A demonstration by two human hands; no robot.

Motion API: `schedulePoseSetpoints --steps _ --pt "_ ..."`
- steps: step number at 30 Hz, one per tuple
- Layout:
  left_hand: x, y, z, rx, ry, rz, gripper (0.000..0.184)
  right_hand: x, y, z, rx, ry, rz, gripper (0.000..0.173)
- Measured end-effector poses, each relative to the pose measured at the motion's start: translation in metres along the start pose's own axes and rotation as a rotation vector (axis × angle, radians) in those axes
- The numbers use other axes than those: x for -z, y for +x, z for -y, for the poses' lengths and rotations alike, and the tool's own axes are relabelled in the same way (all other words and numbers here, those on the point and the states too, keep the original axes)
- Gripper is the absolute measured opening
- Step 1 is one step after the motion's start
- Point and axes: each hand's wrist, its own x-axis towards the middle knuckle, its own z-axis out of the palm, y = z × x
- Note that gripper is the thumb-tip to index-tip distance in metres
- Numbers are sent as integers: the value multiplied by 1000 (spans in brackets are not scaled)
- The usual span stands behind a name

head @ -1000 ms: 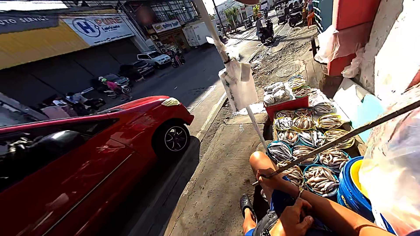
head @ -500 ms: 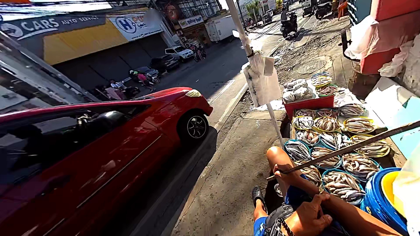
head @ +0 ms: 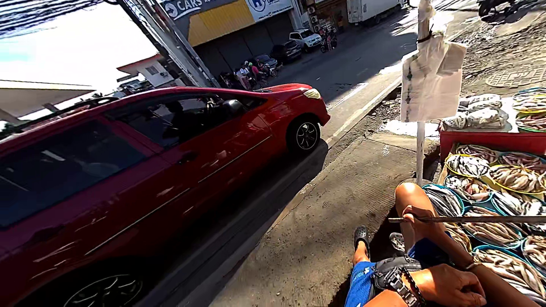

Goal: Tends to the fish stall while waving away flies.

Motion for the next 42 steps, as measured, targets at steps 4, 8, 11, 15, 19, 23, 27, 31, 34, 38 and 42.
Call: schedulePoseSetpoints --steps 4,8,11,15,19,23,27,31,34,38,42 --pt "0 0 1 -4 -5 6 22 1 0 -1 -53 22 10 22" --pt "0 1 0 13 -11 9 22 5 -2 17 -47 38 -5 20" --pt "-1 0 -1 1 -11 -4 22 9 -3 29 -85 31 5 21" --pt "1 0 -3 14 11 10 23 11 -4 44 -112 45 4 17" --pt "3 -1 -8 24 18 15 23 13 -3 55 -195 17 46 18" --pt "1 0 -3 0 8 9 22 10 -2 31 -122 28 45 21" --pt "2 0 -5 16 3 15 22 7 -3 26 -89 61 6 20" --pt "3 -1 -8 22 -5 19 22 5 -3 30 -84 57 -50 17" --pt "3 -1 -6 16 -6 13 21 6 -3 38 -119 37 -29 18" --pt "2 -1 -5 15 5 13 21 3 -1 16 -53 -3 -15 18" --pt "2 0 -4 15 4 21 21 -1 0 -1 -15 1 -32 18"
